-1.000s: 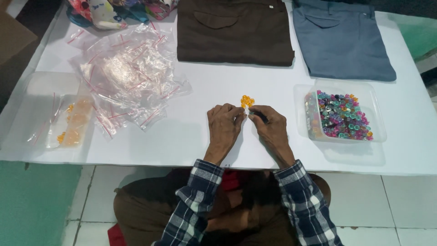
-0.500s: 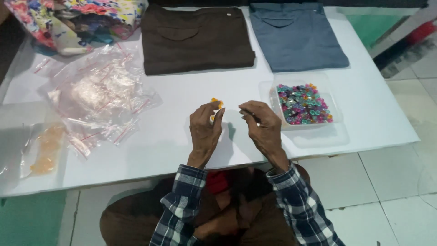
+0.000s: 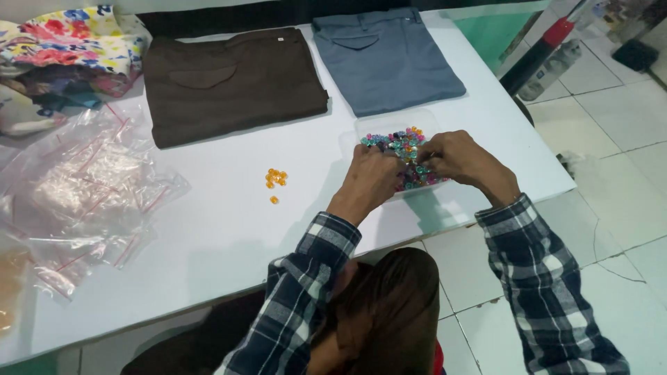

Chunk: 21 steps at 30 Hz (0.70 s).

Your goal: Sorting yellow buttons from a container of mixed colored buttons and placing them on a table

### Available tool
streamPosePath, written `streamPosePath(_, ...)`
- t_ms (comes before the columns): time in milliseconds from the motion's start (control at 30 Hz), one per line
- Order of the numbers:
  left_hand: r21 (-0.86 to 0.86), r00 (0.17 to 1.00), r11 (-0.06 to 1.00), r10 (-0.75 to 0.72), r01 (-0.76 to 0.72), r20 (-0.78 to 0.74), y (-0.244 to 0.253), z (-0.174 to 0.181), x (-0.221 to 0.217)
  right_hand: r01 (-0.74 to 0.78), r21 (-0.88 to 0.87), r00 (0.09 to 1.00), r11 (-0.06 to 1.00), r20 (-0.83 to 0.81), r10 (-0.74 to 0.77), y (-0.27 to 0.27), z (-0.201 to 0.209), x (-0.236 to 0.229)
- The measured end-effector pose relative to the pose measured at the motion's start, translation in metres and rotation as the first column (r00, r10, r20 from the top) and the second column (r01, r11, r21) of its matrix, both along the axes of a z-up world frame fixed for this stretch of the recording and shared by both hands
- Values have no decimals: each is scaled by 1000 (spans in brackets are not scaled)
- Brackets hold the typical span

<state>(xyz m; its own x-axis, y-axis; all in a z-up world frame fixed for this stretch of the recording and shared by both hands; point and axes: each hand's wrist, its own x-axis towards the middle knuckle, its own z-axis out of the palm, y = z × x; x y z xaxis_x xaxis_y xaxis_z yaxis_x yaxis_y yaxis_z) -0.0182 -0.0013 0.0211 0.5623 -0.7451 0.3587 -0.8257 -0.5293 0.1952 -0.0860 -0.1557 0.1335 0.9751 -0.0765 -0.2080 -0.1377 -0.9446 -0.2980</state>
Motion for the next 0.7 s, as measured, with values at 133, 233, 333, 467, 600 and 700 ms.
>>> streamPosePath(133,40,999,999,15,-17,42,-4,-15,16,13,-66,999,998,-33,-15,-12,-6,17)
streamPosePath(233,38,994,999,17,-21,107,-4,-13,16,-22,-133,1000,991,-14,20,-38,-37,44)
streamPosePath(333,66,998,997,31,-28,-51,1,0,9,-58,-213,998,975,-39,51,-41,-58,63)
streamPosePath(467,41,998,999,35,-33,-53,-3,-14,12,-65,-200,998,978,-11,65,-40,-82,83)
streamPosePath(600,22,998,999,27,-26,-60,-3,-18,15,-107,-189,994,976,6,110,-51,-96,97)
streamPosePath(700,20,997,999,38,-37,-69,2,-4,9,-29,-60,1000,998,3,29,-40,-55,70)
